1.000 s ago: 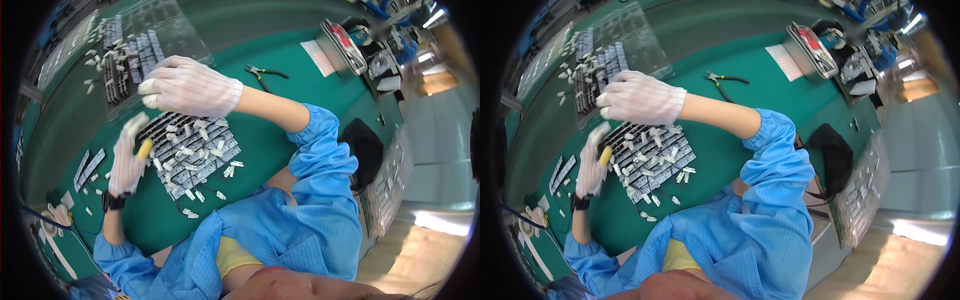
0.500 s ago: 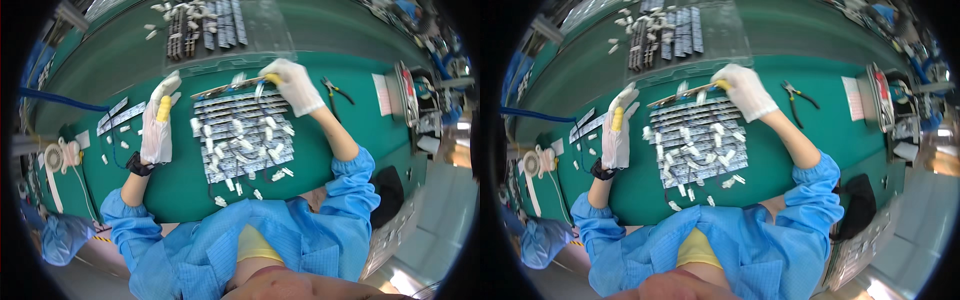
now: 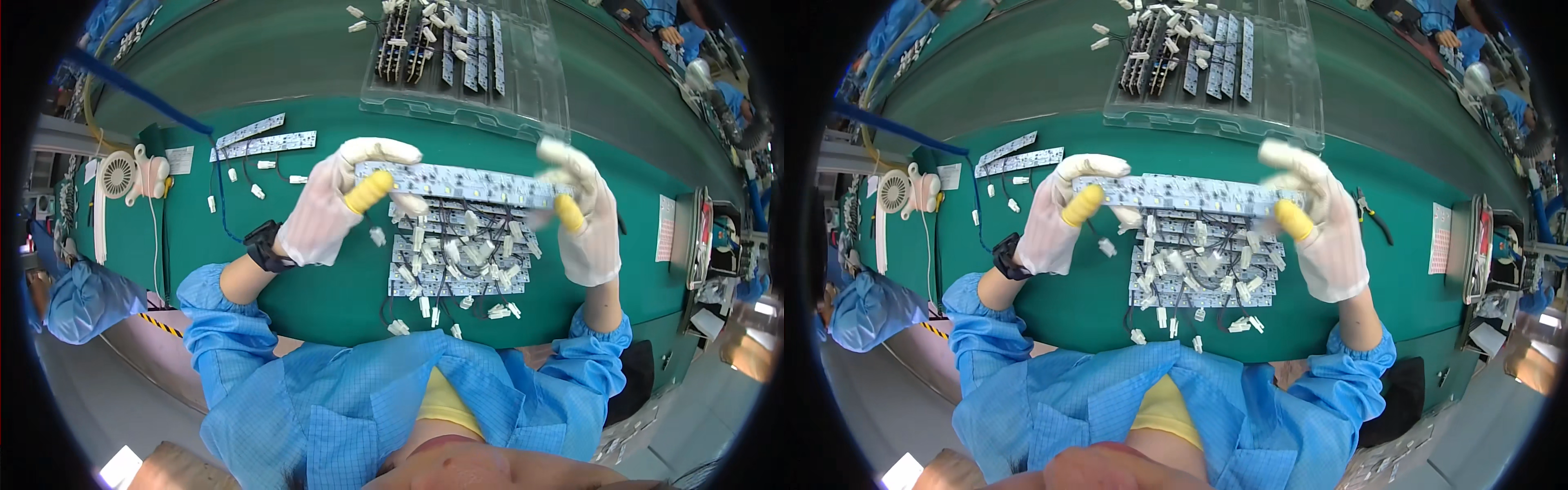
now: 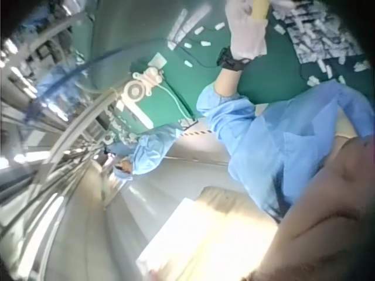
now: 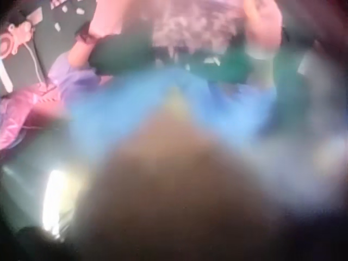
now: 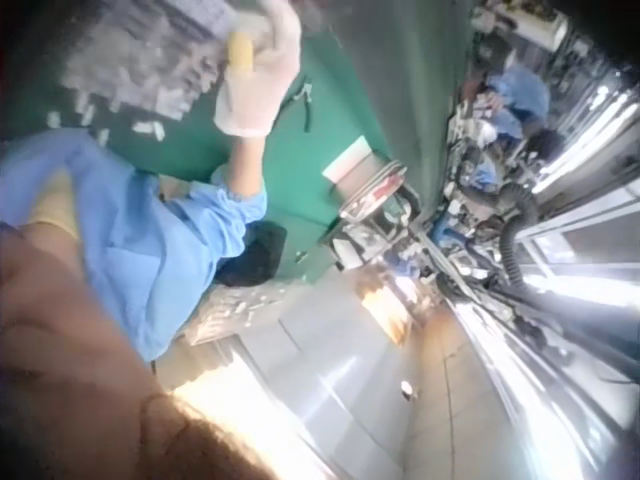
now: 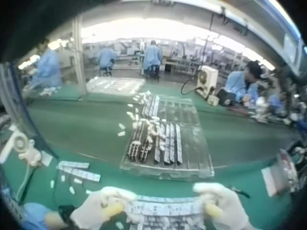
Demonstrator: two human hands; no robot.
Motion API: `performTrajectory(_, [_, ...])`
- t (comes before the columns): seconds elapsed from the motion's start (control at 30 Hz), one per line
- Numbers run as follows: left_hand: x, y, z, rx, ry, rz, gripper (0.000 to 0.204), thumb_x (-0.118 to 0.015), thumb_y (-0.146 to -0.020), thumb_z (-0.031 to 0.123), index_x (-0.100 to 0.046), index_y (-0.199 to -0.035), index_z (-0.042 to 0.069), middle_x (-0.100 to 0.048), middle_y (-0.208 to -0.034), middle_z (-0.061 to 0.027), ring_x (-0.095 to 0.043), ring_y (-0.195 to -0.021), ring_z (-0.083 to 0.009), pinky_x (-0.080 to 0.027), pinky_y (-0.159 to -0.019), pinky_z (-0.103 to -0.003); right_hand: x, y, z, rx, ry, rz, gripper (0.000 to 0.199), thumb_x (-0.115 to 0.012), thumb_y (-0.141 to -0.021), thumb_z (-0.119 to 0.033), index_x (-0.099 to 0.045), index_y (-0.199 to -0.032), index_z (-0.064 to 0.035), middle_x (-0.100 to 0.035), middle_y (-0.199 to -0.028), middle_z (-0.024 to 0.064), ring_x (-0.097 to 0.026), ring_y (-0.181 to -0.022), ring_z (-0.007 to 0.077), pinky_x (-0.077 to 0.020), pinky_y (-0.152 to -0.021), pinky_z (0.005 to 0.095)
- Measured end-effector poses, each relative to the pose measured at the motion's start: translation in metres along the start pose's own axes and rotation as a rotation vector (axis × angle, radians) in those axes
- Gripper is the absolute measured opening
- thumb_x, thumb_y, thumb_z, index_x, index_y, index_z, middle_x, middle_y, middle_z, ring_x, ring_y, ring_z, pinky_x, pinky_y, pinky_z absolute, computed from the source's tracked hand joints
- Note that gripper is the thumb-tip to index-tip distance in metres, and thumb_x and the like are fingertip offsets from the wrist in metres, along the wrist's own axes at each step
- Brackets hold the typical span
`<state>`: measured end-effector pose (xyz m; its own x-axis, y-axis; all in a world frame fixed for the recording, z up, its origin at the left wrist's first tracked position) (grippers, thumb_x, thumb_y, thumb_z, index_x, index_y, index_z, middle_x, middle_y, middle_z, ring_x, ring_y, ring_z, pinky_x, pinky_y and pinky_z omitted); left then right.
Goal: Assembling components onto printed circuit boards using hands and pliers on a production line.
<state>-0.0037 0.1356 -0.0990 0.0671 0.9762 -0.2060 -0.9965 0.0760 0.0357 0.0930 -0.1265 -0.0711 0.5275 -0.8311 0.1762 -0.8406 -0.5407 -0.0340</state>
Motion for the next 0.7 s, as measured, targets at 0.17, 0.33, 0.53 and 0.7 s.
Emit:
performTrajectory(0.17, [-0.004, 0.009, 0.006, -0.087, 0.000, -0.039, 0.058, -0.067, -0.086, 0.024, -0.041, -0.133, 0.002, -0.066, -0.102, -0.0116, -0.062, -0.088, -0.0106, -0.051, -0.076, -0.026, 0.003, -0.001, 0.001, 0.023, 0.183, 0.073, 0.030, -0.061, -0.091, -0.027, -0.059, -0.104, -0.0001, -0.057, -0.069, 0.0019, -0.051, -0.049, 0.0058, -0.0404, -0.047, 0.0185])
performTrajectory(0.33, [0.009, 0.009, 0.005, -0.362, -0.504, 0.055, 0.052, -0.076, -0.078, 0.025, -0.056, -0.117, -0.002, -0.064, -0.109, -0.0096, -0.062, -0.097, -0.0173, -0.049, -0.087, -0.029, 0.002, -0.001, -0.006, -0.075, 0.101, 0.023, 0.027, -0.055, -0.094, -0.024, -0.057, -0.109, -0.0020, -0.056, -0.066, 0.0025, -0.052, -0.051, 0.0066, -0.0402, -0.047, 0.0195])
performTrajectory(0.53, [0.009, 0.010, 0.016, -0.523, -0.735, 0.093, 0.045, -0.077, -0.074, 0.029, -0.064, -0.108, 0.003, -0.065, -0.102, -0.0101, -0.065, -0.088, -0.0172, -0.051, -0.077, -0.028, 0.014, 0.001, -0.008, -0.041, -0.042, -0.024, 0.053, -0.060, -0.089, -0.041, -0.052, -0.120, 0.0015, -0.062, -0.067, 0.0071, -0.060, -0.058, 0.0123, -0.0452, -0.055, 0.0220])
performTrajectory(0.7, [0.013, 0.010, 0.013, -0.485, -0.691, 0.114, 0.049, -0.078, -0.071, 0.031, -0.065, -0.108, 0.003, -0.067, -0.095, -0.0085, -0.065, -0.083, -0.0156, -0.051, -0.071, -0.026, 0.017, 0.003, -0.008, 0.039, 0.031, -0.006, 0.054, -0.063, -0.087, -0.041, -0.054, -0.118, 0.0028, -0.062, -0.065, 0.0071, -0.059, -0.056, 0.0129, -0.0446, -0.054, 0.0223])
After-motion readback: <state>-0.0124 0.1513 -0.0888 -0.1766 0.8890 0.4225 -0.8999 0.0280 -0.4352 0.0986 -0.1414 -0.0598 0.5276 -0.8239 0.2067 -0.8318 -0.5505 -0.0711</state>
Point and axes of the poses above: each hand's wrist, its own y-axis away from the middle knuckle, its own x-axis out of the back of the hand, z = x × y, the point moved 2 cm from there along -y, towards the middle knuckle
